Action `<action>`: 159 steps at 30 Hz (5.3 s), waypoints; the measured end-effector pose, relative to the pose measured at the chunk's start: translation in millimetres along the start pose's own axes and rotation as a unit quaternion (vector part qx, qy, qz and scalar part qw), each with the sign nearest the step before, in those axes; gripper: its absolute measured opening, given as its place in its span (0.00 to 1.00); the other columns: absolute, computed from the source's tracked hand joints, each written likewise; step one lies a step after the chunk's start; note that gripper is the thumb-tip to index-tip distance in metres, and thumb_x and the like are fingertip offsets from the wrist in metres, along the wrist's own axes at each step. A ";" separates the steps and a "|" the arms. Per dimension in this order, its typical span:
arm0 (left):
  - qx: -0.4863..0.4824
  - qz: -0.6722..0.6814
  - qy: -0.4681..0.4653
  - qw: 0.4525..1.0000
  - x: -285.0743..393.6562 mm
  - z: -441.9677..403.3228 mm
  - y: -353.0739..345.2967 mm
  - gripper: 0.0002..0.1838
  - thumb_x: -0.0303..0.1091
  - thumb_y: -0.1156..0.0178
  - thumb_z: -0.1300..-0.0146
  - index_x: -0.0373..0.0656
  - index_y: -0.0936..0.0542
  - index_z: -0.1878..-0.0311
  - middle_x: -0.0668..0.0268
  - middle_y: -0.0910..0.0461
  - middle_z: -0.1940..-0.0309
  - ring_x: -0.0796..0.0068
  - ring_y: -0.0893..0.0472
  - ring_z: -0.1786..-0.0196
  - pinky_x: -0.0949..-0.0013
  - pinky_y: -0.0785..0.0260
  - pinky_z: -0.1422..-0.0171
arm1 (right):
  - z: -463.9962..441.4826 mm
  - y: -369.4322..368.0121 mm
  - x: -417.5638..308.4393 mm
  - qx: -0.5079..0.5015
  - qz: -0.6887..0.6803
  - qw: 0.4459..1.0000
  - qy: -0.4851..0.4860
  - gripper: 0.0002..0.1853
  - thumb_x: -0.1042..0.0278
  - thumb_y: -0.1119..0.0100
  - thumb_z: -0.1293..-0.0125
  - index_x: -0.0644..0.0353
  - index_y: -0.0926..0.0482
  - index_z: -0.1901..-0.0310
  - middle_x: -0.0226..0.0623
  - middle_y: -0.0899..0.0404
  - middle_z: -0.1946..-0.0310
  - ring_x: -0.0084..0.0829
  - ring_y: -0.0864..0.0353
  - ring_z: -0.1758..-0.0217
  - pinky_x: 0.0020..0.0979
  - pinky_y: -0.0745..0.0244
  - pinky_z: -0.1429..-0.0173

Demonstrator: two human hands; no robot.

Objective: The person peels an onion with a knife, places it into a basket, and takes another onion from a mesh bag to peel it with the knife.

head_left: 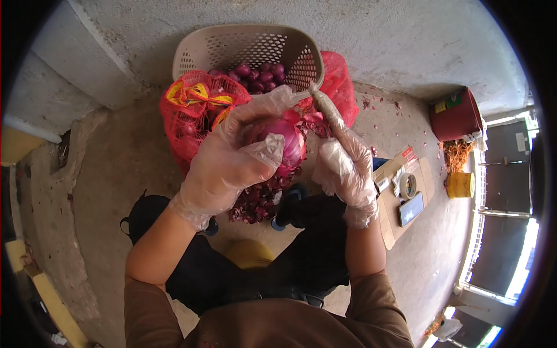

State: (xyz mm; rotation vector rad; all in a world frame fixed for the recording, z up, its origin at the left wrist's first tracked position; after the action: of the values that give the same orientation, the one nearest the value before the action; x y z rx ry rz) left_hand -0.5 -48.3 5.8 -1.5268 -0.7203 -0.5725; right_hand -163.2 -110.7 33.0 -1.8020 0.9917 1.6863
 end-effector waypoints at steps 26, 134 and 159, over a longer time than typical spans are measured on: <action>-0.062 -0.459 -0.219 0.859 3.1 1.1 10.3 0.34 0.20 0.26 0.57 0.40 0.31 0.46 0.56 0.27 0.44 0.63 0.25 0.40 0.62 0.34 0.32 | 2.5 -13.1 7.2 -0.108 0.104 0.989 -0.010 0.27 0.67 0.46 0.30 0.62 0.34 0.30 0.48 0.19 0.49 0.36 0.18 0.59 0.32 0.26 0.48; -0.100 0.033 0.150 0.983 -7.9 6.4 -1.3 0.39 0.51 0.38 0.36 0.33 0.38 0.32 0.57 0.23 0.47 0.65 0.17 0.57 0.70 0.21 0.64 | 2.6 -1.3 15.1 -0.019 0.117 0.993 0.007 0.30 0.73 0.50 0.34 0.63 0.35 0.29 0.39 0.17 0.61 0.20 0.22 0.65 0.24 0.27 0.53; -0.067 -0.129 -0.051 0.988 2.4 0.7 -1.5 0.33 0.21 0.37 0.44 0.33 0.33 0.33 0.61 0.30 0.38 0.73 0.29 0.36 0.66 0.36 0.29 | 11.5 -9.3 5.5 -0.106 0.003 0.993 -0.053 0.36 0.63 0.44 0.33 0.65 0.44 0.26 0.47 0.24 0.43 0.33 0.21 0.51 0.31 0.28 0.45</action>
State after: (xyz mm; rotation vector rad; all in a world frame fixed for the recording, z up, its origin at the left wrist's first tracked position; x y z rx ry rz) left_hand 0.0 -47.4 8.5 -1.6065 -0.9845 -0.7522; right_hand -163.5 -97.2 24.8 -1.8167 0.7996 1.9324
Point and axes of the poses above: each hand's wrist, its own z-axis away from the middle knuckle, its own y-axis out of the back of the hand, x = y × z, the point moved 4 cm from there along -z, towards the middle knuckle
